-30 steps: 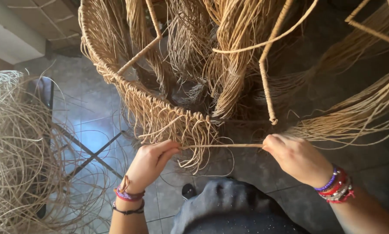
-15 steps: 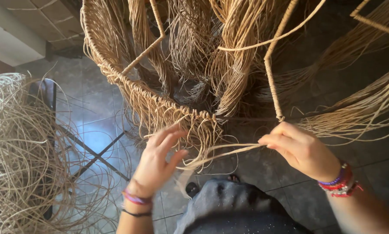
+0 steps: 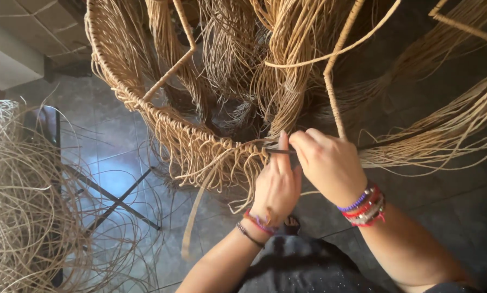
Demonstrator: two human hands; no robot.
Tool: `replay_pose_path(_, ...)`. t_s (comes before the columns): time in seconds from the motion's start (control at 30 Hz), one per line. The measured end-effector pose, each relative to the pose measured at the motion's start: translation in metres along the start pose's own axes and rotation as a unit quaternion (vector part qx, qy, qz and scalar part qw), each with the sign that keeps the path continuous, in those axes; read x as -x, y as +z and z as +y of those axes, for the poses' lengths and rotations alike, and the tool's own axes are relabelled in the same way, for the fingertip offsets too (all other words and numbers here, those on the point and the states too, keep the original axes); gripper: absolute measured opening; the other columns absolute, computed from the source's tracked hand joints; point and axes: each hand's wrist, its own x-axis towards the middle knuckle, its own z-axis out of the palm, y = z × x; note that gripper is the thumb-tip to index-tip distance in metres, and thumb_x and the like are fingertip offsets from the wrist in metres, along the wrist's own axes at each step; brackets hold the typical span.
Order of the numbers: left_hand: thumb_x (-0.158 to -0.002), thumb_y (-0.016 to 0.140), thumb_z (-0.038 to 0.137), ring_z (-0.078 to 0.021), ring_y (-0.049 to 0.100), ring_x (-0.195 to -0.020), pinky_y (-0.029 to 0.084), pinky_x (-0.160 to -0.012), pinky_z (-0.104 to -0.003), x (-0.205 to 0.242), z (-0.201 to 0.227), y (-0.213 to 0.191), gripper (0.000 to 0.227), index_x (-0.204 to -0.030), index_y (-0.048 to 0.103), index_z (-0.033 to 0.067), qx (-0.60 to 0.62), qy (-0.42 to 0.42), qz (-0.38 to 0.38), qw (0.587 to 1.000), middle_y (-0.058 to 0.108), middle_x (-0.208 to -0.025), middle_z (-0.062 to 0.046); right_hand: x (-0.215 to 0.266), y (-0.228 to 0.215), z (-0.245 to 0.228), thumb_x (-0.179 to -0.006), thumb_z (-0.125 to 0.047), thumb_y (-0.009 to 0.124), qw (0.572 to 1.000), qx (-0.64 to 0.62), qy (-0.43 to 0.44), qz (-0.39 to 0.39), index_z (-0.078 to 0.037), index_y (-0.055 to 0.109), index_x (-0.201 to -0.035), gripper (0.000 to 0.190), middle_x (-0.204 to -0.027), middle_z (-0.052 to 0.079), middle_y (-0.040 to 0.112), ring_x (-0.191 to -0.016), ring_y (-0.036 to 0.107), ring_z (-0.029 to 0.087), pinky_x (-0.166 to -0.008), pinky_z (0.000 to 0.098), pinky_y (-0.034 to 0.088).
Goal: Weaving and knotting natural fiber strands onto a circular frame
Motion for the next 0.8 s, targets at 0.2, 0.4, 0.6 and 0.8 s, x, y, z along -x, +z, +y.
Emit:
replay_pose_path(0.2,-0.102,0.061,0.025,-0.0378,0.072,-0.065,0.054,-0.058,-0.047,0.018,-0.016,0.013,0.018,-0.1,0.069,0.0085,0.273,-0.224,-0.115,0.929,0.068,-0.061,-0.009,0.064,0.002,-0.005,-0.096,0.001,0.061,0.903,-0.406,0.071,0.12,0.007,0.049,-0.148,0.053,-0.087,0.009,0.074,-0.07,0.075,0.02,-0.072,0.035,0.061)
replay_pose_path(0.4,-0.093,0.069,0.04,-0.0283,0.062,-0.069,0.052,-0.059,-0.04,0.039,0.003,-0.038,0.028,-0.076,0.066,0.0179,0.202,0.022,-0.264,0.943,0.054,-0.071,0.0,0.068,0.001,0.021,-0.098,-0.004,0.055,0.823,-0.561,0.017,-0.087,0.011,0.068,-0.119,0.029,-0.114,0.025,0.078,-0.108,0.073,0.042,-0.088,0.0526,0.057)
replay_pose_path(0.6,-0.104,0.05,0.019,-0.0342,0.07,-0.084,0.058,-0.069,-0.043,-0.025,0.02,-0.065,0.016,-0.093,0.06,0.0135,0.269,0.069,-0.086,0.957,0.065,-0.099,-0.008,0.073,0.015,0.044,-0.09,-0.023,0.071,0.957,-0.257,-0.134,0.007,-0.009,0.071,-0.104,0.02,-0.08,0.006,0.062,-0.07,0.069,0.031,-0.058,0.0426,0.057)
replay_pose_path(0.8,-0.1,0.063,0.029,-0.029,0.076,-0.063,0.06,-0.065,-0.039,-0.05,0.026,-0.047,0.019,-0.109,0.049,0.0216,0.221,-0.172,-0.058,0.958,0.072,-0.059,0.006,0.07,0.035,0.043,-0.091,-0.03,0.08,0.949,-0.123,-0.097,0.275,-0.01,0.08,-0.114,0.031,-0.072,-0.008,0.061,-0.056,0.058,0.01,-0.056,0.0257,0.053)
